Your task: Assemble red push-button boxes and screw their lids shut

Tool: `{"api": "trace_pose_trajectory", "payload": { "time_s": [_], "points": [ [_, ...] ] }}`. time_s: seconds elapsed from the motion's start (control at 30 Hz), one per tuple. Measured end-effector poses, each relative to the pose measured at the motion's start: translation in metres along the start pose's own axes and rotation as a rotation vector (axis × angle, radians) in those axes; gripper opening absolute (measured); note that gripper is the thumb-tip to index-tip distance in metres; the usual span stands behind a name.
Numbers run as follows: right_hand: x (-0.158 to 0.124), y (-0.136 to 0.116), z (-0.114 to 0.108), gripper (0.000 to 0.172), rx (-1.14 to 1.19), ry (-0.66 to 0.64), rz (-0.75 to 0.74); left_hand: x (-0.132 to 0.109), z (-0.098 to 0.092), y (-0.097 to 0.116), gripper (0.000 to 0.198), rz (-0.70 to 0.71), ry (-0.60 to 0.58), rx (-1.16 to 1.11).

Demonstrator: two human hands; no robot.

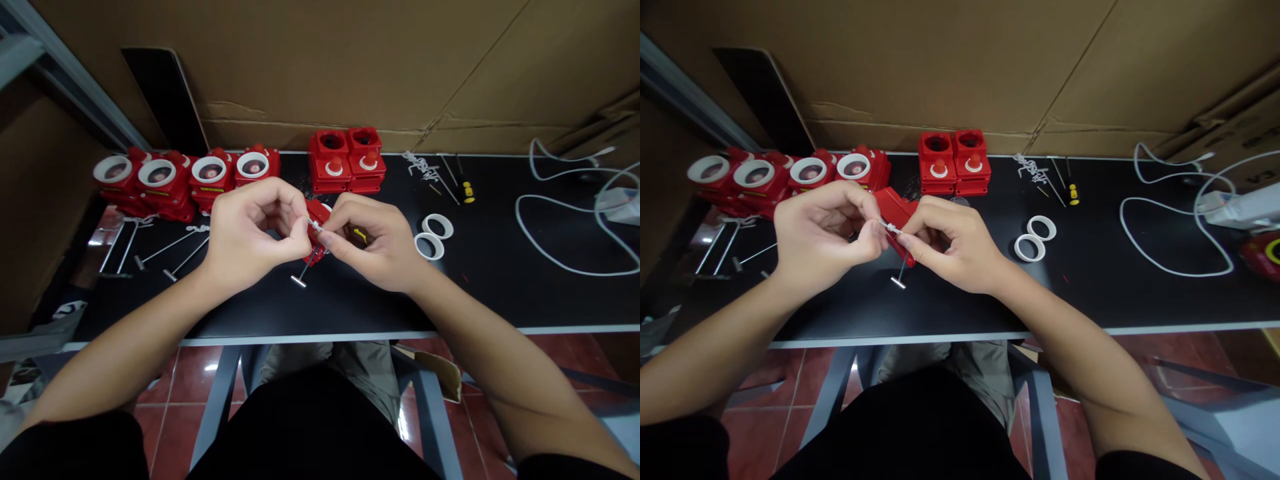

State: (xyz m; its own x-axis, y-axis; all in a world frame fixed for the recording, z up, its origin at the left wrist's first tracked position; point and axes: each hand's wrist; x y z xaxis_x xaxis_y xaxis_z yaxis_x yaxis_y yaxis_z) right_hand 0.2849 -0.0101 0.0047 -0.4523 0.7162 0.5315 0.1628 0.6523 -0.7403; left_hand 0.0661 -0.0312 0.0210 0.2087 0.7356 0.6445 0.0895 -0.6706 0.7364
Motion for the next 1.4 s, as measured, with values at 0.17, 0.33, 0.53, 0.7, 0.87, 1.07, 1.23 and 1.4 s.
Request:
{"api": "trace_pose_trajectory", "payload": {
  "time_s": [0.17, 0.33, 0.53, 0.7, 0.87, 1.07, 1.23, 1.4],
  "points": [
    [0.0007, -0.0019, -0.0024, 0.021, 0.013, -0.012, 0.034, 0.0012, -0.0019, -0.0022, 0.017, 0.036, -0.051, -0.065],
    [0.0004, 0.0005, -0.0031, 0.021, 0.028, -0.017, 0.049, 0.0031, -0.0009, -0.0017, 0.031, 0.069, -0.172, -0.094],
    [-0.0004, 0.0034, -0.0019, 0.020, 0.080, 0.002, 0.040, 0.0027, 0.0007, -0.0024, 0.017, 0.086, -0.128, -0.008],
    [0.0004, -0.0006, -0.0035, 0.024, 0.044, -0.026, 0.066, 0.0027, -0.0011, -0.0040, 0.019, 0.129, -0.116, -0.023],
    [0.0004, -0.0012, -0.0032, 0.026, 0.053, -0.027, 0.066, 0.0038, -0.0041, -0.0053, 0.022, 0.140, -0.117, -0.034],
    [-0.0001, 0.0010, -0.0034, 0.024, 0.042, -0.013, 0.069, 0.0043, -0.0052, -0.0026, 0.025, 0.114, -0.160, -0.074],
    [0.0008, 0.0001, -0.0043, 0.021, 0.065, -0.001, 0.075, 0.0058, -0.0063, -0.0001, 0.017, 0.098, -0.147, -0.066],
    [0.0013, 0.0002, -0.0037, 0.022, 0.078, 0.007, 0.071, 0.0082, -0.0062, 0.0004, 0.009, 0.190, -0.096, 0.094]
  ]
}}
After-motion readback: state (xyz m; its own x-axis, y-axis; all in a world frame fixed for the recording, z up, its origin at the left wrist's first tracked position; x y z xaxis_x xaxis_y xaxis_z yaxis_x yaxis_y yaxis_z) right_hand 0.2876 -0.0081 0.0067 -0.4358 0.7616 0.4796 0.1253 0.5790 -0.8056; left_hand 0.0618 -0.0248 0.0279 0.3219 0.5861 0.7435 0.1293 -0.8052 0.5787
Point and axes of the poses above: each hand's wrist, its own x-axis towards the middle knuckle, its own z-axis out of the palm, y = z × x, and after that the axes turned 10 degrees about z, right-handed
